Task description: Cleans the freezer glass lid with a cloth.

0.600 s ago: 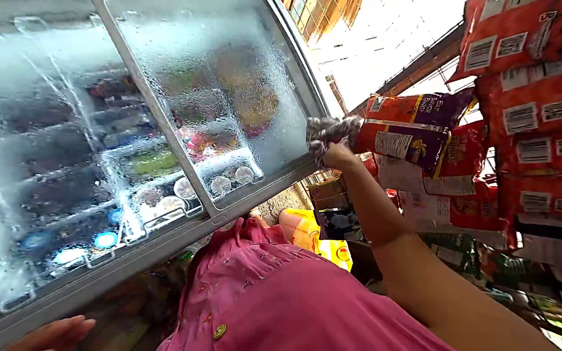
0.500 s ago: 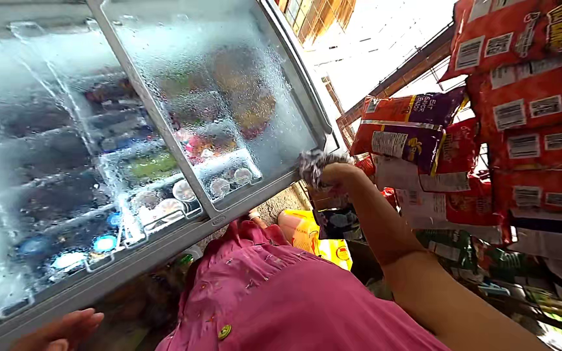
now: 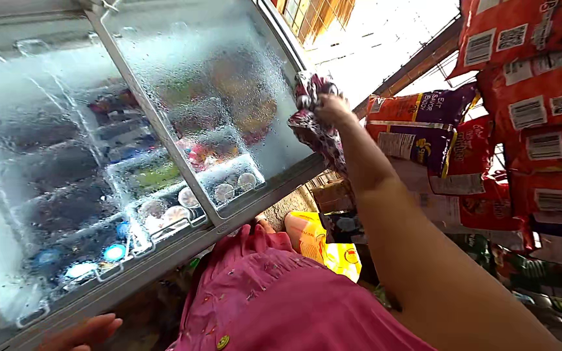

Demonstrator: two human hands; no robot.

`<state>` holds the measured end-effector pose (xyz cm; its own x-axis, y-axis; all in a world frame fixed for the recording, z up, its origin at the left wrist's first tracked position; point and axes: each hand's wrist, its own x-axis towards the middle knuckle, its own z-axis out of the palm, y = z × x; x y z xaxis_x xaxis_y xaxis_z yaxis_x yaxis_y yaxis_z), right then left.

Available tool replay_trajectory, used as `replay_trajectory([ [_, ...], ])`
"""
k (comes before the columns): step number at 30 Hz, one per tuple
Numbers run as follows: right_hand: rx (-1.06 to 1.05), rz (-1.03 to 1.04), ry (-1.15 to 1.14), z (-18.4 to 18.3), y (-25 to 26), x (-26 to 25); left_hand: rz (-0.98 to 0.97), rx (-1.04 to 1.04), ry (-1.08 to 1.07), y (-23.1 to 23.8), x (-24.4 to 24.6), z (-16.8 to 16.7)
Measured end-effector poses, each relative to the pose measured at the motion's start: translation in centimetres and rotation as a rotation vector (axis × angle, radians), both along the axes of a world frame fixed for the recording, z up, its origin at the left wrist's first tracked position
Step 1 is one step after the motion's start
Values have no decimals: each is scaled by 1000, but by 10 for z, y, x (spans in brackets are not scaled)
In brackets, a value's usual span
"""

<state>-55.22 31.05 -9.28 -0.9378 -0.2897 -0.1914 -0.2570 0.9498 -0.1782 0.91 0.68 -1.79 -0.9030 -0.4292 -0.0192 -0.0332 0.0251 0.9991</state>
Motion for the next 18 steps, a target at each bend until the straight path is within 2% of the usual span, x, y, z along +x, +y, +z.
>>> replay_trajectory([
  [2,-55,-68,40,-40,3,6,10,8,-11,2,3,0],
  [5,-48,-165,105,-50,14,35,44,32,-23,3,8,-7],
  [13,231,-350,-182,-5,7,74,21,52,-9,4,0,-9],
  [15,260,-443,-290,-6,12,87,12,53,-7,4,2,-9],
  [18,286,-416,-378,1,11,106,5,60,-1,4,7,-15],
])
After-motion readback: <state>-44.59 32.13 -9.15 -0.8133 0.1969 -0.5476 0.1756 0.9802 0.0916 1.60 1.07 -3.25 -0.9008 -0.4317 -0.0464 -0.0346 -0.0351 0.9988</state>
